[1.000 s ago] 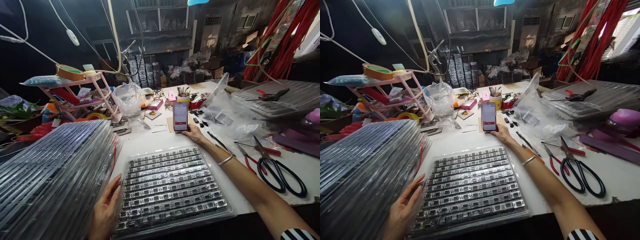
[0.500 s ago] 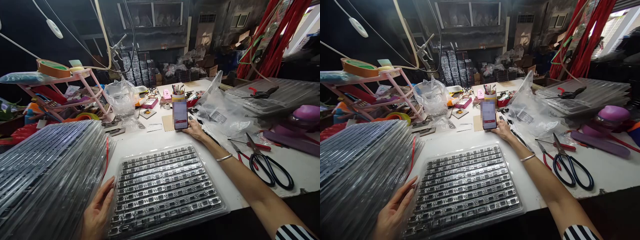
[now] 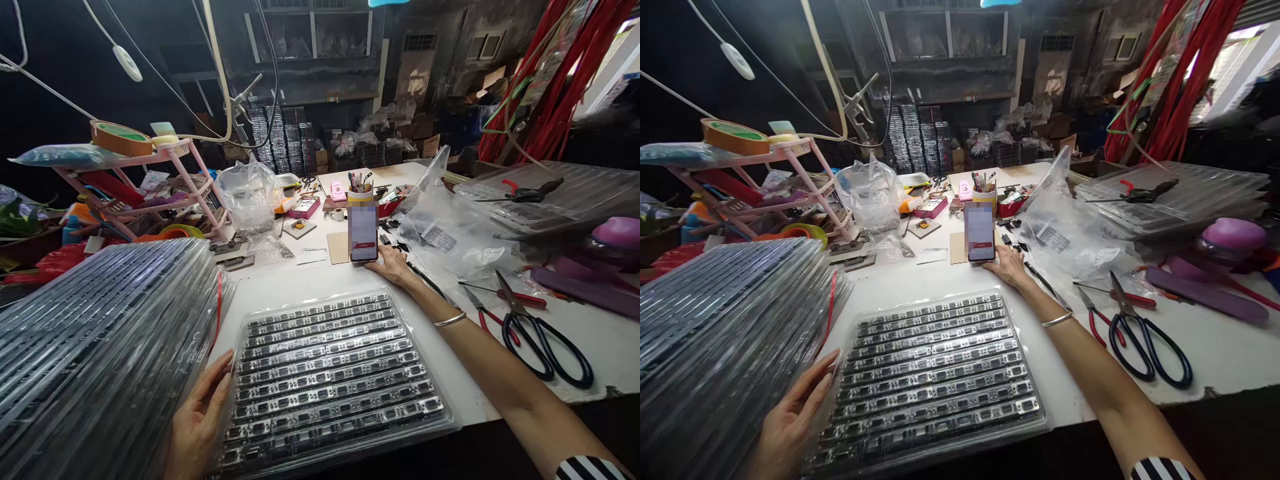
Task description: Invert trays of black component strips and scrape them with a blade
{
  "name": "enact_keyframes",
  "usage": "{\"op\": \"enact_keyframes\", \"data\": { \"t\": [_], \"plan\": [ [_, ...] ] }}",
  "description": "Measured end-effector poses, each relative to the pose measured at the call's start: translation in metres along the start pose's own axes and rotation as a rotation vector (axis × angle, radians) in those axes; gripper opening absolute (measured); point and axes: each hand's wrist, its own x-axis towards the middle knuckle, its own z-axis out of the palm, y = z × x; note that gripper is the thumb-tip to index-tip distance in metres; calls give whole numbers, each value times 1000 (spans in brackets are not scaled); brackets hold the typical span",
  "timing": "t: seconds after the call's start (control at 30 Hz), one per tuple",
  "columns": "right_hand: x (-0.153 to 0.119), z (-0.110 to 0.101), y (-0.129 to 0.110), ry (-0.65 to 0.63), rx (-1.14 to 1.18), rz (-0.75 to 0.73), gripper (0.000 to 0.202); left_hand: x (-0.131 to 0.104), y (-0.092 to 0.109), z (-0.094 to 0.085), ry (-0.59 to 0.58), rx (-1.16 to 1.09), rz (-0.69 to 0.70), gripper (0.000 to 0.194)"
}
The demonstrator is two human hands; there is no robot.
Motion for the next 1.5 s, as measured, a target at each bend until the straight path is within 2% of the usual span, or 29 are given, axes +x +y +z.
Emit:
{"op": "enact_keyframes", "data": {
  "t": [0.17,0.37,0.53,0.63,0.77,0.87,0.93,1.07,1.23,1.5],
  "plan": [
    [-1,0,1,-15,-26,13,49,-4,10,3,21,-28,-41,53],
    [-1,0,0,-26,-31,21,50,-3,5,0,-23,-81,-89,55],
    [-10,-16,-10,-22,2,-17,49,-14,2,-10,-46,0,-30,55],
    [-40,-40,-15,-7,34,-71,46,-24,-1,-14,-35,70,5,54],
    [-113,-66,-15,-64,97,-154,37,-31,-9,-10,10,143,128,53],
    [-166,-67,-14,-53,262,-140,38,-29,-15,-5,14,188,228,49],
    [-188,-59,-17,8,366,-79,36,-26,-17,-3,17,207,257,47],
    [-201,-44,-28,88,466,21,36,-12,-16,-3,10,213,255,46],
    [-200,-41,-37,80,493,-1,38,4,-14,-4,-17,178,230,48],
    [-207,-48,-36,30,606,117,45,-15,-16,-7,45,174,187,45]
  ]
}}
